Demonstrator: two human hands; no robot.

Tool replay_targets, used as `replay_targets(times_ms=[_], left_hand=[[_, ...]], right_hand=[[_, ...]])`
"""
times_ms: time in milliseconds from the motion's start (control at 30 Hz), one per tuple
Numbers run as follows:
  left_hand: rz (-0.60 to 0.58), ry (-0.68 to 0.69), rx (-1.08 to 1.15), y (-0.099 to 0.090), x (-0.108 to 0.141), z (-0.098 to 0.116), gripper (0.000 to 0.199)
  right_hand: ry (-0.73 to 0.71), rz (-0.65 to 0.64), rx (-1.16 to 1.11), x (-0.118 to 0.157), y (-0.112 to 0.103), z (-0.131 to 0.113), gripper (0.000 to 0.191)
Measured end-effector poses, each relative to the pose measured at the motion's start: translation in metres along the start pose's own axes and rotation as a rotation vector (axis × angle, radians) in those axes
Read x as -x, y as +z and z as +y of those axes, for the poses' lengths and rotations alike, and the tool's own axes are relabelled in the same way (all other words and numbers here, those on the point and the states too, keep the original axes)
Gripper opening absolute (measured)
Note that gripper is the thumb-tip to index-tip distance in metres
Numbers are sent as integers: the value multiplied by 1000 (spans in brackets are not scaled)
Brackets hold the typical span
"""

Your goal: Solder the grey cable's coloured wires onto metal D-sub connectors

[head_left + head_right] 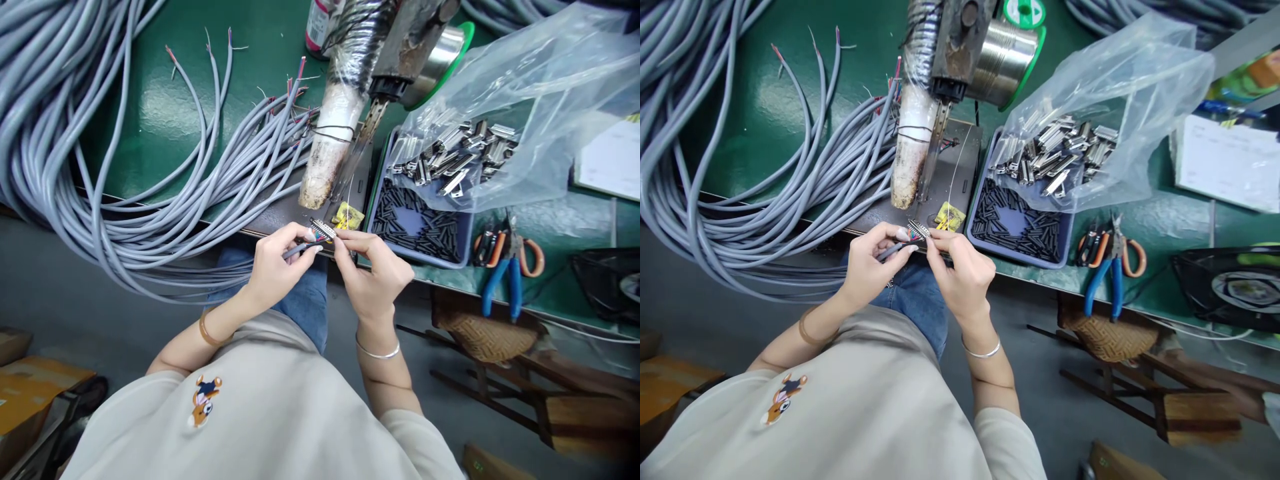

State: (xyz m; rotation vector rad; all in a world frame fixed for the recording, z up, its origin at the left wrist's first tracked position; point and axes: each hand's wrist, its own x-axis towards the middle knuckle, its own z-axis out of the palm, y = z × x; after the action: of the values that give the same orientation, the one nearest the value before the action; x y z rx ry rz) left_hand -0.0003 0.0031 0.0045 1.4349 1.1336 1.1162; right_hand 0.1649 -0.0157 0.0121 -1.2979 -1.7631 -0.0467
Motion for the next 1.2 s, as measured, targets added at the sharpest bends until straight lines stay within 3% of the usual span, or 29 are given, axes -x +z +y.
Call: replay_targets(times_ms=[67, 133, 300, 367, 467, 567, 733, 867, 1200], left_hand=[[53, 93, -63, 1, 5, 0, 5], [58, 81, -54, 1, 7, 0, 8], [-38, -180, 258, -5, 5, 2, 28], [-68, -231, 337, -8, 4, 3, 33], [-79, -255, 374, -10, 4, 5, 35], [-71, -232, 362, -10, 7, 5, 33], [-48, -112, 198, -9, 12, 0, 21], [37, 21, 51, -7, 11, -3, 14], [88, 142, -71, -1, -12, -7, 8]], right_hand=[[68, 2, -40, 4, -2, -1, 8], [144, 46, -80, 8, -6, -1, 5], [138, 472, -143, 7, -15, -4, 11], [126, 543, -212, 3, -18, -8, 16], [211, 388, -278, 3, -19, -15, 19], [281, 177, -204, 8, -19, -17, 16], [61, -48, -42, 9, -14, -17, 10], [31, -66, -70, 6, -8, -16, 12], [205, -28, -173, 2, 8, -3, 7]])
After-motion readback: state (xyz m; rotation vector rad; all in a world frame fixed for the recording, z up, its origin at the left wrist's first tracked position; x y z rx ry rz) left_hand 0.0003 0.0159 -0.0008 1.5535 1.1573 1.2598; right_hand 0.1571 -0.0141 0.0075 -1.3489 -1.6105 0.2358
